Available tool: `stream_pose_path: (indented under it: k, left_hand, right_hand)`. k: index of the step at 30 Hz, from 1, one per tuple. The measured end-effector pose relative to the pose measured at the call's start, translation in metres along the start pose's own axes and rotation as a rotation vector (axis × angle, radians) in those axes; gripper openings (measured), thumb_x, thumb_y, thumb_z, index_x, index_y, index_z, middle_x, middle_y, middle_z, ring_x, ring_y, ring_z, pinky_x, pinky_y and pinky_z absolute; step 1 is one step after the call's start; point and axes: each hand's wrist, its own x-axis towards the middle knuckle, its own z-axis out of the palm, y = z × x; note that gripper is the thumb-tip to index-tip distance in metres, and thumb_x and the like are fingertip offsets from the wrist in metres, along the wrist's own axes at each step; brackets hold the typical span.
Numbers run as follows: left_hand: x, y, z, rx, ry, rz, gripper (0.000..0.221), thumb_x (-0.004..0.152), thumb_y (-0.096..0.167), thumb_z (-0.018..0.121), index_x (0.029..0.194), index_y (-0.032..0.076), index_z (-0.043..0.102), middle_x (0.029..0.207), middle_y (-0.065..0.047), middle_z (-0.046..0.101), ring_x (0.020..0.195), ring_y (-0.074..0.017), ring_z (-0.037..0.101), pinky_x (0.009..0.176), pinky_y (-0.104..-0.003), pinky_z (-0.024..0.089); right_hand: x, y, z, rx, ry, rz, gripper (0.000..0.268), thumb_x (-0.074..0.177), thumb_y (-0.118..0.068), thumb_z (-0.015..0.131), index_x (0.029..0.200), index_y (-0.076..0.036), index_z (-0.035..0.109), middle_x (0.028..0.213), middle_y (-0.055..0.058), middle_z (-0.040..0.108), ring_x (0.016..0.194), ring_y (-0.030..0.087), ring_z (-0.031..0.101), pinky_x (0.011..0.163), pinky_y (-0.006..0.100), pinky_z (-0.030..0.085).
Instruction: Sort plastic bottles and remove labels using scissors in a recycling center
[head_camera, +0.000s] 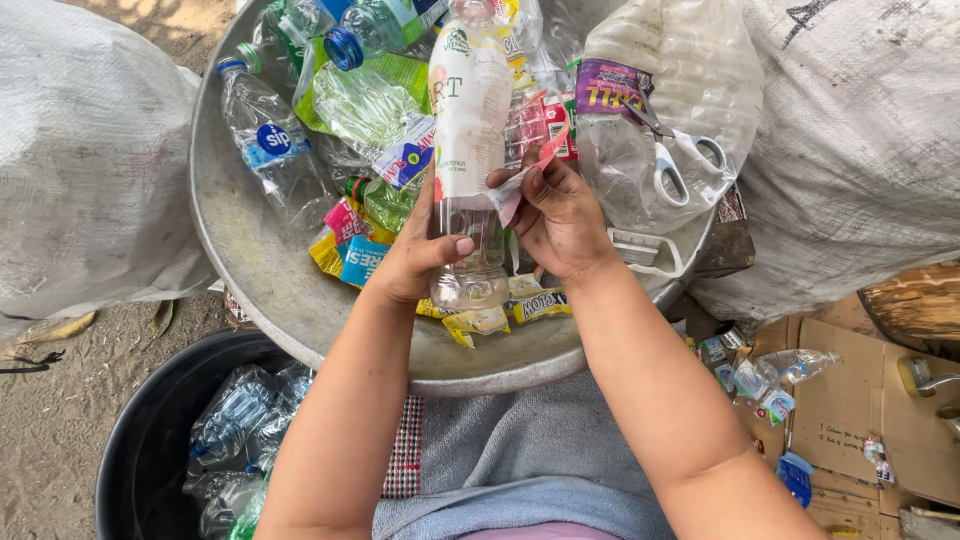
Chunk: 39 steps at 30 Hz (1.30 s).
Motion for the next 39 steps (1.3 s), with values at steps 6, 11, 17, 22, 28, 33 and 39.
stream_pose_path:
  k: [6, 11, 17, 22, 28, 33, 39]
  left_hand:
    - [0.004, 0.0, 0.004, 0.068, 0.021, 0.116, 0.142, 0.063, 0.009, 0.095, 0.165, 0.023, -0.003, 0.155, -0.03, 0.049, 0.144, -0.0408, 0.051, 0.113, -0.051, 0.05]
    - [0.004, 0.015, 0.023, 0.049, 0.052, 0.069, 0.154, 0.055, 0.006, 0.099, 0.166, 0.025, -0.006, 0.156, -0.027, 0.047, 0.133, -0.0349, 0.059, 0.105, -0.044, 0.058]
    - [0.001, 0.001, 0.007, 0.097, 0.081, 0.024, 0.149, 0.058, 0.012, 0.098, 0.166, 0.022, -0.004, 0.155, -0.027, 0.047, 0.13, -0.0337, 0.059, 0.104, -0.045, 0.057]
    - [-0.002, 0.007, 0.01, 0.017, 0.066, -0.047, 0.136, 0.065, 0.007, 0.09, 0.167, 0.021, 0.0, 0.133, -0.023, 0.062, 0.121, -0.0356, 0.067, 0.099, -0.048, 0.06]
    - [-0.005, 0.002, 0.008, -0.118, 0.079, -0.078, 0.126, 0.069, 0.006, 0.083, 0.167, 0.02, 0.006, 0.136, -0.026, 0.059, 0.12, -0.0386, 0.064, 0.096, -0.057, 0.056]
    - [-0.008, 0.006, 0.012, -0.116, 0.059, -0.068, 0.121, 0.067, 0.009, 0.082, 0.167, 0.018, 0.014, 0.133, -0.025, 0.059, 0.12, -0.0369, 0.062, 0.1, -0.059, 0.052]
    - [-0.018, 0.003, 0.025, -0.158, 0.08, -0.068, 0.109, 0.073, 0.009, 0.076, 0.166, 0.015, 0.02, 0.134, -0.023, 0.059, 0.122, -0.0365, 0.061, 0.1, -0.056, 0.052]
  right_hand:
    - [-0.003, -0.003, 0.022, -0.296, -0.019, -0.209, 0.039, 0.085, -0.021, 0.086, 0.109, -0.008, 0.059, 0.098, 0.016, 0.074, 0.078, 0.017, 0.071, 0.068, 0.03, 0.063]
    - [-0.014, -0.008, 0.057, -0.525, -0.067, -0.263, 0.047, 0.07, -0.008, 0.095, 0.101, -0.003, 0.061, 0.081, 0.012, 0.063, 0.069, 0.016, 0.063, 0.056, 0.032, 0.061]
    - [-0.019, -0.017, 0.074, -0.99, -0.104, -0.427, 0.022, 0.102, -0.017, 0.068, 0.085, -0.003, 0.068, 0.068, 0.013, 0.059, 0.062, 0.016, 0.055, 0.057, 0.035, 0.05]
    - [-0.022, -0.029, 0.088, -1.081, -0.091, -0.428, 0.037, 0.107, -0.022, 0.061, 0.073, -0.006, 0.066, 0.059, 0.009, 0.054, 0.059, 0.012, 0.044, 0.056, 0.032, 0.043]
    - [-0.023, -0.022, 0.076, -0.935, -0.045, -0.322, 0.046, 0.111, -0.023, 0.055, 0.068, -0.009, 0.06, 0.056, 0.003, 0.047, 0.059, 0.009, 0.039, 0.06, 0.028, 0.04]
    - [-0.023, -0.027, 0.081, -0.781, -0.004, -0.266, 0.043, 0.111, -0.027, 0.054, 0.07, -0.012, 0.057, 0.063, 0.0, 0.051, 0.066, 0.008, 0.042, 0.065, 0.024, 0.039]
    - [-0.03, -0.034, 0.1, -0.604, 0.097, -0.243, 0.039, 0.109, -0.028, 0.057, 0.072, -0.015, 0.057, 0.061, -0.001, 0.047, 0.062, 0.008, 0.043, 0.065, 0.025, 0.039]
